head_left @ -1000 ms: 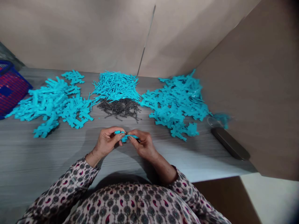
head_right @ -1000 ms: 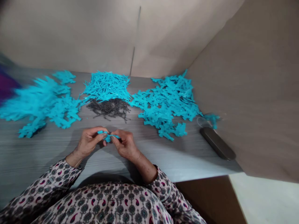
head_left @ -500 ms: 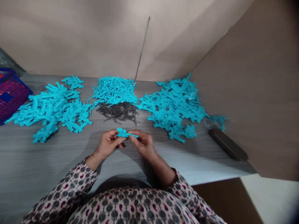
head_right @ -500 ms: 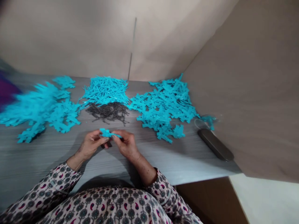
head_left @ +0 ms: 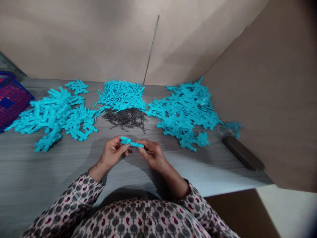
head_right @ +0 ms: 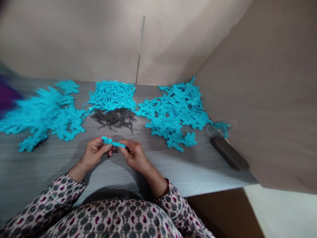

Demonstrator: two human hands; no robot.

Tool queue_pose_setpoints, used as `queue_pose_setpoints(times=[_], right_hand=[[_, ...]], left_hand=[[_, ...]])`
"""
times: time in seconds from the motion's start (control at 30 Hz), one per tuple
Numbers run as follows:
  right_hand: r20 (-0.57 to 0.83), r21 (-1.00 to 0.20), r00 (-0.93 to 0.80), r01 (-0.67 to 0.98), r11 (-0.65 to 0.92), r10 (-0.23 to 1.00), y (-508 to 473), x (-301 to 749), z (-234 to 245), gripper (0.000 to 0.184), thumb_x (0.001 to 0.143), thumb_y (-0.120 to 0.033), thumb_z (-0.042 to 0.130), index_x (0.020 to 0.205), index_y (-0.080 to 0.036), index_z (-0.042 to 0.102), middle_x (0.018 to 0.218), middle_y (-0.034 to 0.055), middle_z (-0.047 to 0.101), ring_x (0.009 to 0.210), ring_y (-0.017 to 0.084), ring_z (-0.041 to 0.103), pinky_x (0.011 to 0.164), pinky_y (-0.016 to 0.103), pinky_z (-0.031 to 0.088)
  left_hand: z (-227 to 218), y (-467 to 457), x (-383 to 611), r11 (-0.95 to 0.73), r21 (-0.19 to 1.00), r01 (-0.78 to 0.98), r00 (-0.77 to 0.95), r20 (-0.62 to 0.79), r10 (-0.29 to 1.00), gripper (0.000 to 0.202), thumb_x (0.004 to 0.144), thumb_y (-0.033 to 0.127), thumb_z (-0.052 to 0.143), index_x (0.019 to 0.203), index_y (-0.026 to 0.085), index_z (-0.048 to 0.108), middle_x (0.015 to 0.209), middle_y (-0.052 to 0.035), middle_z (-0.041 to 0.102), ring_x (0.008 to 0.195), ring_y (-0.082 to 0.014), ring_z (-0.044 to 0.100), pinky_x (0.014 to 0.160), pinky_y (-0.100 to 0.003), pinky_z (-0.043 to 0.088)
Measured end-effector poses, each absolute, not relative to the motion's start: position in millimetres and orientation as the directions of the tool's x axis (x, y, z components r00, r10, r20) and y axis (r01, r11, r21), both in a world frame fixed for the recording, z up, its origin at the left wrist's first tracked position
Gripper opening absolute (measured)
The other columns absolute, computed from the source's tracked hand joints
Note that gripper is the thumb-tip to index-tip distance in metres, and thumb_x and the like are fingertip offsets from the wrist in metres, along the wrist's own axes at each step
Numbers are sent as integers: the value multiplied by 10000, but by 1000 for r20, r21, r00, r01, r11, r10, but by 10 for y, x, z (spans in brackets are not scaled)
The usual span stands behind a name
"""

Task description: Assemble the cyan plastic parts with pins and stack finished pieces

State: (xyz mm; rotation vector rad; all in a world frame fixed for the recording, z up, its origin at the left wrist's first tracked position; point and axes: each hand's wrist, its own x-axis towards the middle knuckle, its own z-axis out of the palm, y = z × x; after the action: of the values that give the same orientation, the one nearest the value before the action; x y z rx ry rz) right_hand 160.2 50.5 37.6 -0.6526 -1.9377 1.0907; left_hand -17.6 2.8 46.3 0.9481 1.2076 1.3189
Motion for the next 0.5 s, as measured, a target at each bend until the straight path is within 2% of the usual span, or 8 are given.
queue_pose_setpoints(times=[0.1, 0.17, 0.37, 0.5], right_hand=[[367, -877, -563, 56, 478, 740, 487, 1602, 399, 241, 961, -377, 530, 968, -181, 669, 703, 23, 654, 617, 135, 587, 585, 243, 472], [343, -887, -577, 62, 458, 741, 472, 1592, 406, 253, 963, -394, 527, 958, -183, 667, 686, 17, 635, 600, 130, 572, 556, 235, 454], [338, -880, -592, 77, 469, 732, 471, 1580, 397, 236, 959, -392, 540, 962, -181, 647, 684, -7, 611, 547, 101, 505, 525, 215, 404], [342, -827, -644, 139, 544, 684, 497, 1616, 410, 231, 981, -363, 491, 938, -174, 617, 719, 13, 610, 617, 121, 535, 594, 232, 417]], left_hand=[[462, 21, -166, 69, 982, -176, -73, -83, 994, 396, 662, 437, 837, 851, 119, 695, 595, -6, 638, 453, -87, 531, 448, -202, 430], [463, 19, -166, 52, 985, -164, -74, -65, 995, 370, 667, 434, 834, 788, 112, 696, 593, -8, 621, 435, -77, 506, 423, -198, 404], [511, 10, -173, 31, 988, -152, -102, -46, 994, 347, 675, 435, 830, 719, 115, 703, 613, -14, 608, 474, -100, 550, 456, -219, 451], [515, -1, -182, 40, 987, -158, -84, -54, 995, 338, 675, 433, 830, 721, 116, 722, 618, -21, 619, 484, -102, 562, 464, -218, 465]])
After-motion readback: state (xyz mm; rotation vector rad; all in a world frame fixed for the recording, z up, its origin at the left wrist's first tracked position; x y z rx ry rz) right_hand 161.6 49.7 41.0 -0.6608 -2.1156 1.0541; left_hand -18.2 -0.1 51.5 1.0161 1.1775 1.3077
